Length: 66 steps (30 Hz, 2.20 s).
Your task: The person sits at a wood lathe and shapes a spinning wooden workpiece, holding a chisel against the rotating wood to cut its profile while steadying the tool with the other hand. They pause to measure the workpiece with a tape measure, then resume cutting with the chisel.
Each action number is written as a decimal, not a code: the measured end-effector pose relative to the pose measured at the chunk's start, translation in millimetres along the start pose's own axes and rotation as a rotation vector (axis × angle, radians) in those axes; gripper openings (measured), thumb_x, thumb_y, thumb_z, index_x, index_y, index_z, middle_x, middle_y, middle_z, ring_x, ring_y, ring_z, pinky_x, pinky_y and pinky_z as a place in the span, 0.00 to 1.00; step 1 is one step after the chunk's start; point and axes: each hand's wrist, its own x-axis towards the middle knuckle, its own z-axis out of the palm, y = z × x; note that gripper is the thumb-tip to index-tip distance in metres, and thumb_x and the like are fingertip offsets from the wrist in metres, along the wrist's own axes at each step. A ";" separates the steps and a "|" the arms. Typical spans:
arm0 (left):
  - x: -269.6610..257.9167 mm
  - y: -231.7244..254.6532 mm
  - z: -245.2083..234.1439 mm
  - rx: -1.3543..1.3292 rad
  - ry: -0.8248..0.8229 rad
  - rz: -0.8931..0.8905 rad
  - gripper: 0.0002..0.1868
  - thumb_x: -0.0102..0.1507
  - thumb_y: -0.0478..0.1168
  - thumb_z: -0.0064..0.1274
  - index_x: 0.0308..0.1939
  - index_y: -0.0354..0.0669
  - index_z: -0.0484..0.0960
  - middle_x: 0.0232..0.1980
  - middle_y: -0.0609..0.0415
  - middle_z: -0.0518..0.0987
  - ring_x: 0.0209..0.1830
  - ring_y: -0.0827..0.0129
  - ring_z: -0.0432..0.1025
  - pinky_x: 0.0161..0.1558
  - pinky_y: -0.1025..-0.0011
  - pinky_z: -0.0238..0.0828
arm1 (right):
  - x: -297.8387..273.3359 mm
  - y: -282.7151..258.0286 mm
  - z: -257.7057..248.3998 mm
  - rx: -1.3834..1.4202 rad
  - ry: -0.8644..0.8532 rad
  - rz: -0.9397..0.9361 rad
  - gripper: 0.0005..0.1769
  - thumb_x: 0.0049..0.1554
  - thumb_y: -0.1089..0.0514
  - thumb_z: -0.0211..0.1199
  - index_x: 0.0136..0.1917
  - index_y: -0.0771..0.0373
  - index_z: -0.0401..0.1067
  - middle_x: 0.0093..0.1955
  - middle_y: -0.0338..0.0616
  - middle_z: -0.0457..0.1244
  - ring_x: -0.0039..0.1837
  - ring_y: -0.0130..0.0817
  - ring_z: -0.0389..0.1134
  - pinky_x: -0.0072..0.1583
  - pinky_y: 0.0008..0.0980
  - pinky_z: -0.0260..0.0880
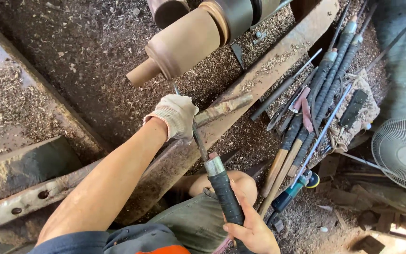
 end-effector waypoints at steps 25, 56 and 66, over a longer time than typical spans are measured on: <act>-2.8 -3.8 -12.1 0.023 -0.043 0.103 0.30 0.44 0.56 0.73 0.43 0.42 0.87 0.43 0.46 0.85 0.43 0.52 0.81 0.46 0.60 0.80 | -4.8 10.5 43.6 0.230 0.054 -0.054 0.61 0.48 0.74 0.64 0.84 0.48 0.37 0.45 0.47 0.62 0.38 0.31 0.65 0.40 0.30 0.69; 3.0 -1.3 -5.1 0.053 -0.050 0.048 0.28 0.46 0.58 0.72 0.42 0.46 0.88 0.40 0.50 0.85 0.41 0.56 0.82 0.43 0.60 0.80 | -2.2 7.0 14.9 0.136 0.020 0.011 0.62 0.49 0.74 0.64 0.86 0.47 0.36 0.45 0.46 0.63 0.38 0.29 0.65 0.38 0.28 0.68; 4.6 -1.9 1.4 0.021 -0.017 0.008 0.28 0.45 0.58 0.72 0.42 0.46 0.89 0.39 0.50 0.85 0.40 0.55 0.81 0.42 0.60 0.79 | 4.1 7.7 -5.5 0.084 -0.003 0.036 0.63 0.48 0.74 0.64 0.86 0.46 0.36 0.44 0.47 0.63 0.37 0.30 0.65 0.38 0.28 0.68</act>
